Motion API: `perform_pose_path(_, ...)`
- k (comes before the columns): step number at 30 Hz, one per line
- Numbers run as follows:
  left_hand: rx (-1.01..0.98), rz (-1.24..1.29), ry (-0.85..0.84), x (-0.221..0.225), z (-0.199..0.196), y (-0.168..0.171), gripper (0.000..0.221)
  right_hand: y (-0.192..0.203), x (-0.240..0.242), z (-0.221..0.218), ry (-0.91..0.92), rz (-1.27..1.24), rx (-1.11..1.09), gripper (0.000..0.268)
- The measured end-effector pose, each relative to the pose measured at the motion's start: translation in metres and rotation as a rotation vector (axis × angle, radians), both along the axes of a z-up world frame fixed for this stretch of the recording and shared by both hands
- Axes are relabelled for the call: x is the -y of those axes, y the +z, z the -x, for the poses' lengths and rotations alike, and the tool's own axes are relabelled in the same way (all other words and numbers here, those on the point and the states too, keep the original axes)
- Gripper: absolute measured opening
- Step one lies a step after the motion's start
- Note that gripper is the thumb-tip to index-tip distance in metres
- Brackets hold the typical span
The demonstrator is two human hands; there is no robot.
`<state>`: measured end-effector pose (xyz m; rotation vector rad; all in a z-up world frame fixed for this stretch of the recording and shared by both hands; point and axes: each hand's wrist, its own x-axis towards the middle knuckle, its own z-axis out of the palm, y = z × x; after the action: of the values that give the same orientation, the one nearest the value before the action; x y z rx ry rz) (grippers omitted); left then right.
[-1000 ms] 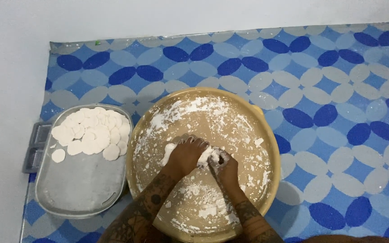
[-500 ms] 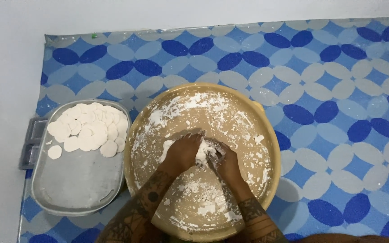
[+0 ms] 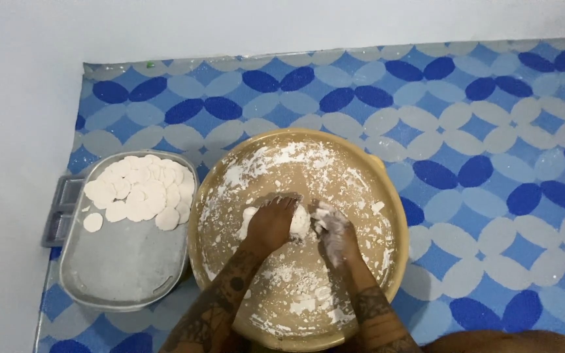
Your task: A person is kneading and shaping dough in a bowl of flour while sitting on the floor.
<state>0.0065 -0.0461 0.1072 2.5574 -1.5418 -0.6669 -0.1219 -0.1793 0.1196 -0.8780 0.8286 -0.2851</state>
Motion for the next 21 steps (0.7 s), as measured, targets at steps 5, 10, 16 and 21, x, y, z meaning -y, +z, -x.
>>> perform_pose_path(5, 0.013, 0.085, 0.040, 0.000, 0.010, 0.038, 0.090, -0.045, 0.035, 0.034, -0.026, -0.325, 0.056, 0.041)
perform_pose_path(10, -0.023, 0.175, 0.056, -0.009, 0.022, 0.046, 0.102, -0.032, 0.043, 0.043, 0.013, -0.373, 0.016, 0.039)
perform_pose_path(16, -0.059, 0.265, 0.107, -0.021, 0.033, 0.070, 0.102, 0.017, 0.021, 0.051, -0.091, -0.313, 0.033, 0.035)
perform_pose_path(21, -0.097, 0.299, 0.162, -0.040, 0.032, 0.080, 0.097, 0.037, 0.011, 0.056, -0.029, -0.183, 0.051, 0.038)
